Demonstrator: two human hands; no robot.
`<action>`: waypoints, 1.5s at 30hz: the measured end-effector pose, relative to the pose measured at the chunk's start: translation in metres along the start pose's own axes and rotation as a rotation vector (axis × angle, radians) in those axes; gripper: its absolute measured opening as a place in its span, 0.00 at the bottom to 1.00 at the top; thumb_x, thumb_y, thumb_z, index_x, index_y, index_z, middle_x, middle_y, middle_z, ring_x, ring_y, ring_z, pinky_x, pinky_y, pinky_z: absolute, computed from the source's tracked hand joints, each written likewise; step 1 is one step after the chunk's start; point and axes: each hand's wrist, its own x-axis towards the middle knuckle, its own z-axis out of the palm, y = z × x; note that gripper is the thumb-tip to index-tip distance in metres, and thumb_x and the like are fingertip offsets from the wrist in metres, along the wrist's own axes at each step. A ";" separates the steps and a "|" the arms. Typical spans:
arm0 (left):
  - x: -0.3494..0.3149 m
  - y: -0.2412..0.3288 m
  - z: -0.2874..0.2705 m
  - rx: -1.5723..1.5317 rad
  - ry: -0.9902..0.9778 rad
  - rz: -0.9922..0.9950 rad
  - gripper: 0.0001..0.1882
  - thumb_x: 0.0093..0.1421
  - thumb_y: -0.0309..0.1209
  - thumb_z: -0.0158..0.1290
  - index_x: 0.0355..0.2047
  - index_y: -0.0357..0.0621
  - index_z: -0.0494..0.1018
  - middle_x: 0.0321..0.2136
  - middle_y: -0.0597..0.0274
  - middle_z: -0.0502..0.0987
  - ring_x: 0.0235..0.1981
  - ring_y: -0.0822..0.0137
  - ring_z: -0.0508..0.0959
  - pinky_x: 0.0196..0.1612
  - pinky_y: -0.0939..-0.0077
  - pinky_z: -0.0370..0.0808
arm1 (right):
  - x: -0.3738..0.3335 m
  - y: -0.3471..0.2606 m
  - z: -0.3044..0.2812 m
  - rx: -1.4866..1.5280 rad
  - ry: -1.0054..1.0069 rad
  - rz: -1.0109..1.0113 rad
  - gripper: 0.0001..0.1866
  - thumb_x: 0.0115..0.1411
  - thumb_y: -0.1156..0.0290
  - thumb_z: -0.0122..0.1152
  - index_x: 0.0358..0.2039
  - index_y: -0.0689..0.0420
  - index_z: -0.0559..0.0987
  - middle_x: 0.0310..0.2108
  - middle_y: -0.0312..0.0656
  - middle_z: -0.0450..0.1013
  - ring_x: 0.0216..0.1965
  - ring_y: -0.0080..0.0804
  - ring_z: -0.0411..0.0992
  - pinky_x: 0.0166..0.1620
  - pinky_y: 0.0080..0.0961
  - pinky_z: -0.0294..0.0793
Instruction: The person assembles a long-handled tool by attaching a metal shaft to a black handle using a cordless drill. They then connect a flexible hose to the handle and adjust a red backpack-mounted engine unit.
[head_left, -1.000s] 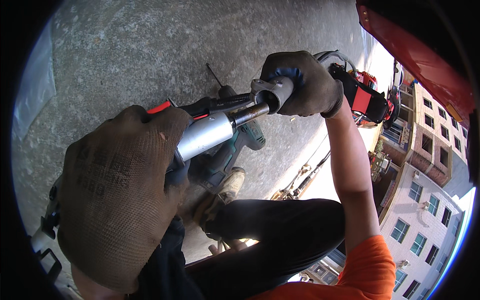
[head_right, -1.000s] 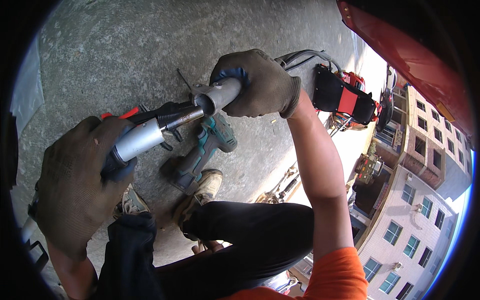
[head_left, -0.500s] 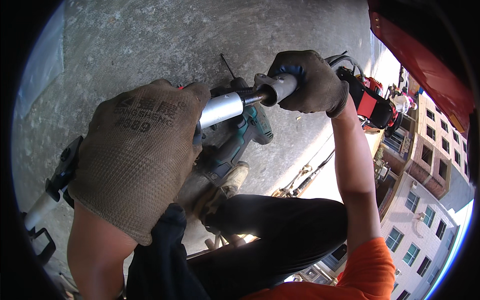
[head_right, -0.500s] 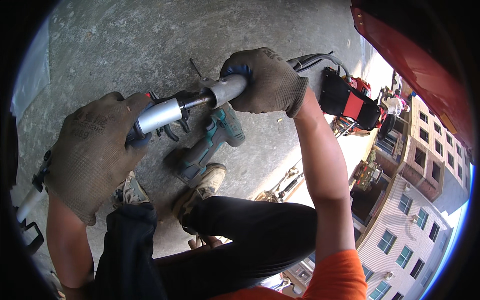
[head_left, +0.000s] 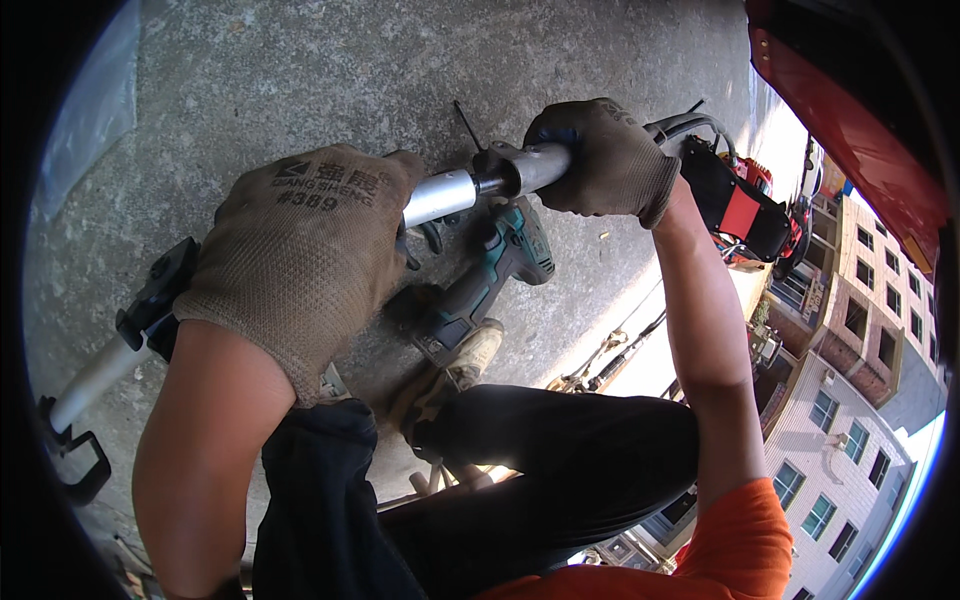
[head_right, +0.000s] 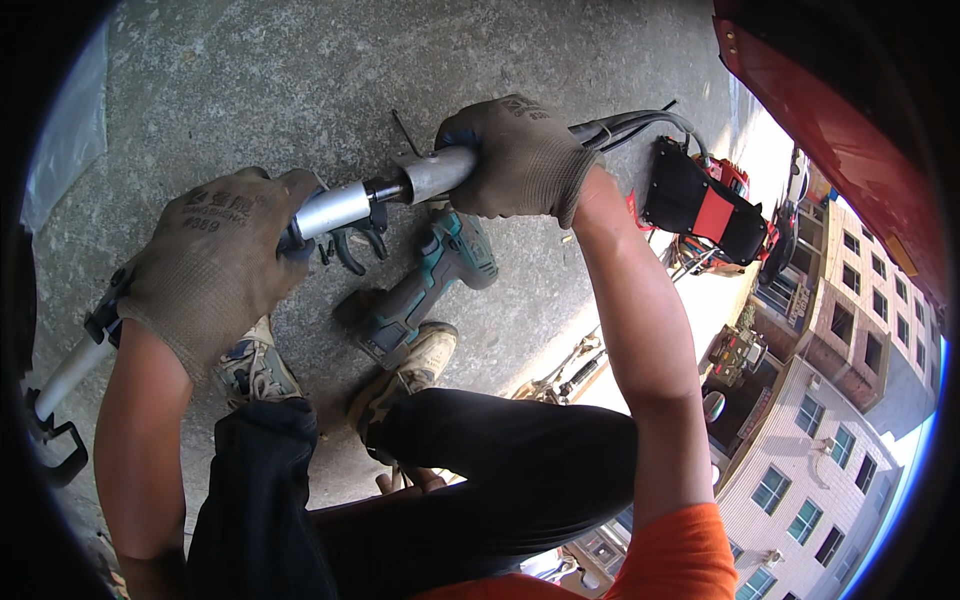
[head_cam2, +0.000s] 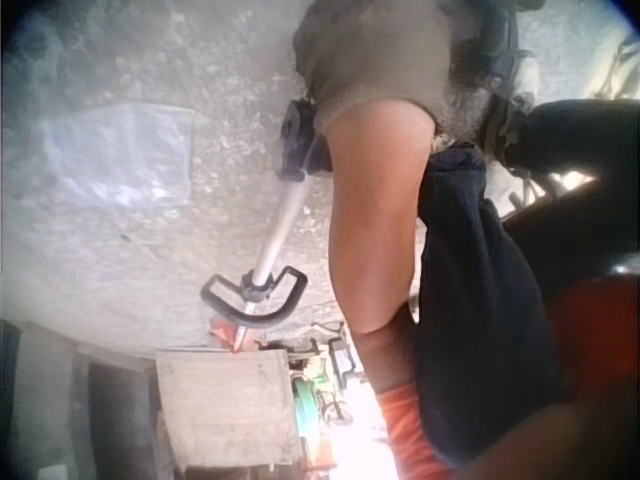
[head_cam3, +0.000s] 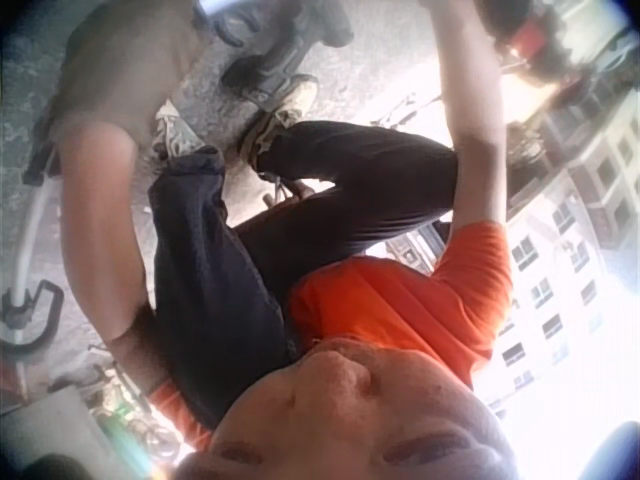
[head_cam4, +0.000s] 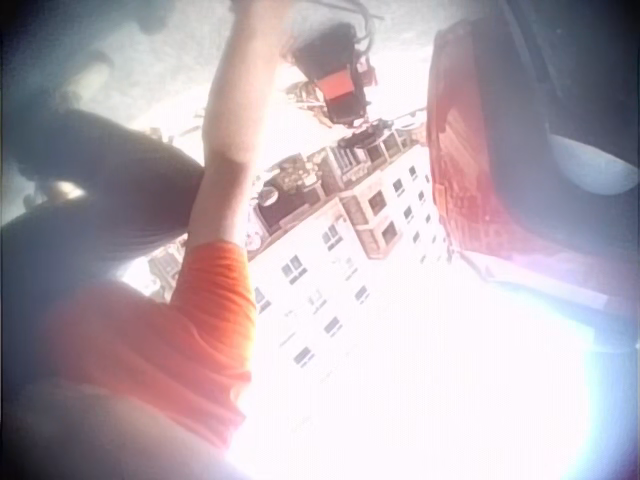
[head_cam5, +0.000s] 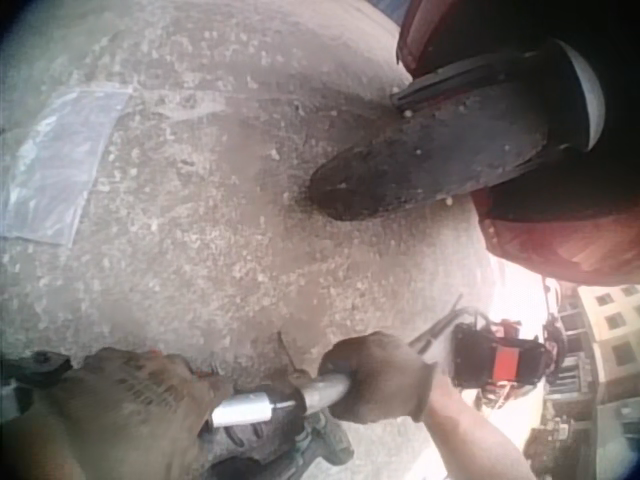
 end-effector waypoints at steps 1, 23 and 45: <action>0.000 -0.001 0.001 -0.003 -0.008 -0.002 0.27 0.66 0.35 0.65 0.62 0.42 0.73 0.43 0.52 0.82 0.49 0.57 0.84 0.61 0.58 0.80 | 0.002 -0.001 0.003 -0.007 0.007 0.011 0.26 0.44 0.60 0.78 0.46 0.52 0.88 0.39 0.47 0.86 0.43 0.45 0.85 0.51 0.38 0.84; 0.008 -0.007 0.013 0.053 0.055 0.014 0.28 0.61 0.34 0.63 0.62 0.45 0.75 0.43 0.49 0.81 0.49 0.53 0.84 0.57 0.53 0.79 | 0.013 0.003 -0.004 0.050 -0.156 -0.052 0.30 0.43 0.60 0.78 0.51 0.49 0.86 0.44 0.48 0.84 0.49 0.47 0.84 0.55 0.39 0.83; 0.019 -0.014 0.015 0.074 0.140 0.077 0.29 0.61 0.34 0.64 0.63 0.43 0.75 0.44 0.47 0.81 0.49 0.51 0.84 0.59 0.53 0.79 | 0.007 -0.010 0.031 -0.161 0.310 -0.204 0.24 0.54 0.60 0.77 0.51 0.45 0.83 0.44 0.44 0.79 0.46 0.49 0.83 0.50 0.45 0.84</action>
